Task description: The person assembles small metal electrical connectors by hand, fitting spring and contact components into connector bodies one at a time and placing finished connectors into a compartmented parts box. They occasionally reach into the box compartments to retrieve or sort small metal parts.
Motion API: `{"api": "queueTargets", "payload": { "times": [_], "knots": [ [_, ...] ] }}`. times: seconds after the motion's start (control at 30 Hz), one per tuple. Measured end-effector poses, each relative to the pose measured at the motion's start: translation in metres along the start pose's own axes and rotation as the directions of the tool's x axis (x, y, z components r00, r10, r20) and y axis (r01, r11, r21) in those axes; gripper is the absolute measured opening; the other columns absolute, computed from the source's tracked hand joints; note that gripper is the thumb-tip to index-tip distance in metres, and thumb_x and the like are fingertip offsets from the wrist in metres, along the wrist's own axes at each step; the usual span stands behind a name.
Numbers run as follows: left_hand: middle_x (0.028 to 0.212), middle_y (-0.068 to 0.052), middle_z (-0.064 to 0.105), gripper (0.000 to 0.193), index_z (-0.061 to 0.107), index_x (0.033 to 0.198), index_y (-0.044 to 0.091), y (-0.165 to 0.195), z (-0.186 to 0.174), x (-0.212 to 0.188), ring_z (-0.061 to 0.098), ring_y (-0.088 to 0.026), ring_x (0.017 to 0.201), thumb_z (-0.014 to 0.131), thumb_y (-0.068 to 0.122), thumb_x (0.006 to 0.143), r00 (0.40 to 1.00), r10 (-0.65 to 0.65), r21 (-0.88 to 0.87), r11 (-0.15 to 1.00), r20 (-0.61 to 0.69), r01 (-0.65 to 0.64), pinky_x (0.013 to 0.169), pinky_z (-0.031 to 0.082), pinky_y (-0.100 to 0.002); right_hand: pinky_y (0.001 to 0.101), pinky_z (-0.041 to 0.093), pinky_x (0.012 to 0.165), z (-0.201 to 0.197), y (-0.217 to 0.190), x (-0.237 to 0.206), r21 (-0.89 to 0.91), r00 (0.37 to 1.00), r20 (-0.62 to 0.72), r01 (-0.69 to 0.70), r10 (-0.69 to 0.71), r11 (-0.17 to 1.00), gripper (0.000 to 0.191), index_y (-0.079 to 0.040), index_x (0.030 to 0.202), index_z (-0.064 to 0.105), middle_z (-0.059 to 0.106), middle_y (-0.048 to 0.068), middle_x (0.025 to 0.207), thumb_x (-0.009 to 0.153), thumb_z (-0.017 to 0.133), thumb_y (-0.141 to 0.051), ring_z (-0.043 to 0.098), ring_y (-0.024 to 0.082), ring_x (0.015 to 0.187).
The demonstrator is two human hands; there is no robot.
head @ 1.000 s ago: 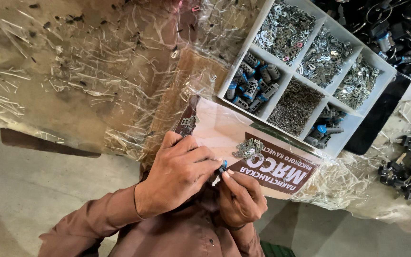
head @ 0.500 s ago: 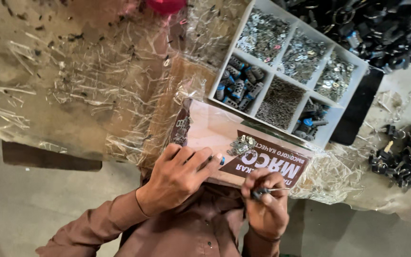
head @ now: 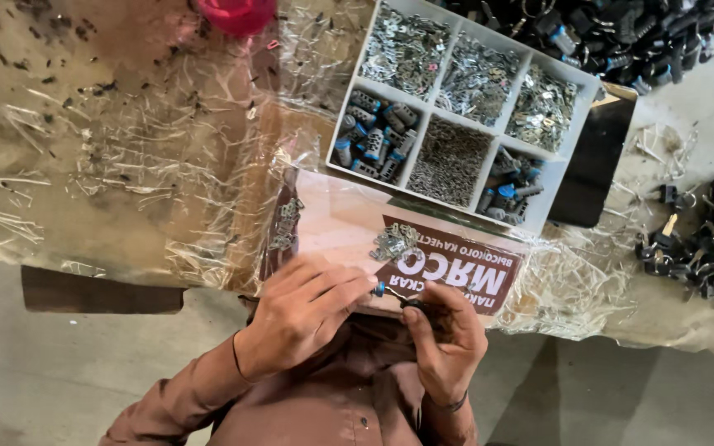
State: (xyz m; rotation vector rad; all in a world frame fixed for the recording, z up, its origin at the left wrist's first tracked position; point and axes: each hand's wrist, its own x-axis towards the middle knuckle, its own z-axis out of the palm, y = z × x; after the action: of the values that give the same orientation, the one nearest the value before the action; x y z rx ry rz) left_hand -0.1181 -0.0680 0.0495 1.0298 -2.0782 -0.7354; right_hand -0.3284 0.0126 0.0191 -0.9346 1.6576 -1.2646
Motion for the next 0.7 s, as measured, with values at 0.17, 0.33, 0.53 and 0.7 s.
{"api": "queueTargets", "payload": {
  "times": [0.17, 0.33, 0.53, 0.7],
  "knots": [
    [0.110, -0.007, 0.073, 0.032, 0.072, 0.120, 0.008, 0.008, 0.004, 0.002, 0.074, -0.024, 0.092, 0.077, 0.003, 0.088, 0.998, -0.044, -0.177, 0.983, 0.036, 0.050, 0.076, 0.059, -0.033, 0.0230, 0.052, 0.067, -0.014, 0.011, -0.003, 0.100, 0.990, 0.086, 0.106, -0.115, 0.989, 0.023, 0.004, 0.107, 0.070, 0.067, 0.010, 0.100, 0.087, 0.074, 0.014, 0.065, 0.012, 0.081],
    [0.109, -0.007, 0.072, 0.032, 0.070, 0.123, 0.006, 0.007, 0.010, -0.001, 0.074, -0.023, 0.091, 0.078, 0.003, 0.093, 0.998, 0.054, -0.242, 0.969, 0.041, -0.043, 0.076, 0.060, -0.033, 0.0237, 0.056, 0.064, -0.027, 0.004, 0.004, 0.136, 0.982, 0.123, 0.129, -0.145, 0.982, 0.021, 0.005, 0.100, 0.072, 0.068, 0.010, 0.096, 0.082, 0.075, 0.015, 0.067, 0.011, 0.078],
    [0.112, -0.010, 0.072, 0.034, 0.068, 0.121, 0.002, 0.005, 0.019, -0.009, 0.074, -0.027, 0.096, 0.075, -0.002, 0.088, 0.986, 0.143, -0.208, 0.970, 0.082, -0.123, 0.081, 0.061, -0.035, 0.0221, 0.048, 0.061, -0.035, -0.005, 0.013, 0.030, 0.964, 0.187, 0.187, -0.189, 0.982, 0.018, 0.006, 0.094, 0.073, 0.069, 0.010, 0.087, 0.078, 0.077, 0.013, 0.064, 0.012, 0.075],
    [0.107, -0.010, 0.073, 0.026, 0.069, 0.114, 0.003, 0.006, 0.025, -0.012, 0.075, -0.026, 0.091, 0.078, 0.001, 0.090, 0.991, 0.137, -0.205, 0.969, -0.008, -0.136, 0.079, 0.061, -0.034, 0.0214, 0.051, 0.055, -0.018, 0.007, 0.007, 0.200, 0.977, 0.186, 0.069, -0.107, 0.977, 0.016, 0.007, 0.096, 0.074, 0.069, 0.011, 0.086, 0.082, 0.074, 0.014, 0.064, 0.011, 0.068]
  ]
}}
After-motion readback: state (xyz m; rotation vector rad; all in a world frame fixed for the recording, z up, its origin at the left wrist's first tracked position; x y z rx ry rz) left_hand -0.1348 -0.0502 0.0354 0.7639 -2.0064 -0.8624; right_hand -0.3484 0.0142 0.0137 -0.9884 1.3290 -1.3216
